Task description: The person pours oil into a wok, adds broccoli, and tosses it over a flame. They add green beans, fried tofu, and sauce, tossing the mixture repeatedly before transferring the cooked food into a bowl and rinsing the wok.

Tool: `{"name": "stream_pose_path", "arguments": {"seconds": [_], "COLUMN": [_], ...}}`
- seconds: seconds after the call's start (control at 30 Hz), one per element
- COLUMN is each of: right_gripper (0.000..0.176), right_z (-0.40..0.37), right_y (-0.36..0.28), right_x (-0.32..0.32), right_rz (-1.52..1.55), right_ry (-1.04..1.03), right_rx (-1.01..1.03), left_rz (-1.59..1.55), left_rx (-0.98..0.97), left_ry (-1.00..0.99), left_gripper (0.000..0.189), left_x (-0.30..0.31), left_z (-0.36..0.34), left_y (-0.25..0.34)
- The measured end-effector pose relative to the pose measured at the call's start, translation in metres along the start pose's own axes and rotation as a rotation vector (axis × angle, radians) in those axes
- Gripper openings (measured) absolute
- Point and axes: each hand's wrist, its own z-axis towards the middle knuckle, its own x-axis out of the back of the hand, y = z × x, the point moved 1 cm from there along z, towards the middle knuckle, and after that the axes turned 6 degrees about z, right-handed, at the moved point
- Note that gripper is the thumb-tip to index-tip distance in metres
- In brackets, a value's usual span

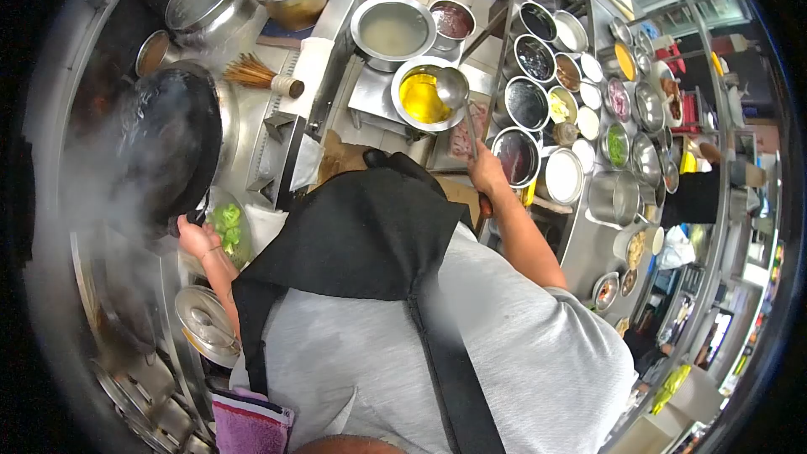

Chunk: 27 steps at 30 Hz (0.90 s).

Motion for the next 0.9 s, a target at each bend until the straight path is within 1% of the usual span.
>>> {"name": "stream_pose_path", "arguments": {"seconds": [0.07,0.1,0.17,0.2,0.3,0.33,0.37,0.4,0.43,0.47,0.5,0.57,0.67,0.7,0.73,0.77,0.8,0.83,0.87,0.9], "right_gripper": [0.066,0.066,0.066,0.066,0.065,0.065,0.065,0.065,0.065,0.066,0.066,0.069,0.069,0.069,0.068,0.066,0.067,0.067,0.067,0.066], "right_z": [-0.005,0.003,0.013,0.017,0.020,0.010,0.000,-0.009,-0.017,-0.019,-0.009,-0.017,-0.040,-0.044,-0.047,-0.050,-0.051,-0.047,-0.049,-0.055], "right_y": [-0.004,0.022,0.041,0.043,0.048,0.032,0.017,0.004,-0.006,-0.010,0.003,-0.008,-0.062,-0.080,-0.100,-0.122,-0.143,-0.161,-0.189,-0.218], "right_x": [-0.019,0.013,-0.011,-0.018,-0.019,-0.010,-0.002,0.006,0.014,0.018,0.015,0.029,0.053,0.059,0.062,0.063,0.061,0.057,0.052,0.051], "right_rz": [-0.055,-0.093,-0.191,-0.181,-0.123,0.082,0.285,0.284,0.467,0.649,0.826,0.951,0.887,0.887,0.846,0.802,0.768,0.691,0.627,0.560], "right_ry": [-0.035,-0.009,0.092,0.093,0.122,0.008,-0.107,-0.118,-0.144,-0.168,-0.222,-0.295,-0.350,-0.368,-0.428,-0.496,-0.535,-0.580,-0.605,-0.624], "right_rx": [-0.002,-0.021,0.206,0.207,0.259,0.089,-0.081,-0.078,-0.143,-0.210,-0.229,-0.198,-0.120,-0.103,-0.055,0.001,0.041,0.132,0.178,0.220], "left_rz": [-0.119,-0.129,-0.196,-0.199,-0.244,-0.211,-0.209,-0.239,-0.270,-0.301,-0.299,-0.279,-0.309,-0.332,-0.347,-0.378,-0.396,-0.336,-0.277,-0.291], "left_rx": [0.126,0.172,0.159,0.159,0.138,0.161,0.157,0.193,0.228,0.228,0.258,0.266,0.273,0.330,0.340,0.322,0.304,0.285,0.378,0.396], "left_ry": [0.057,0.041,-0.027,-0.048,-0.063,-0.137,-0.132,-0.135,-0.134,-0.242,-0.201,-0.136,-0.174,-0.165,-0.135,-0.153,-0.151,-0.160,-0.104,-0.162], "left_gripper": [0.032,0.032,0.028,0.028,0.027,0.028,0.028,0.028,0.028,0.031,0.033,0.033,0.033,0.028,0.026,0.029,0.028,0.025,0.029,0.041], "left_x": [-0.011,-0.038,-0.044,-0.052,-0.064,-0.062,-0.067,-0.073,-0.075,-0.073,-0.076,-0.085,-0.096,-0.098,-0.098,-0.098,-0.099,-0.099,-0.103,-0.097], "left_z": [-0.002,-0.022,-0.010,-0.010,0.018,0.030,0.032,0.034,0.038,0.053,0.066,0.071,0.063,0.065,0.073,0.078,0.091,0.081,0.056,0.059], "left_y": [0.020,-0.008,0.002,0.011,-0.002,-0.003,0.000,0.003,0.005,-0.001,-0.007,-0.006,-0.006,-0.005,-0.011,-0.015,-0.025,-0.018,0.004,-0.005]}}
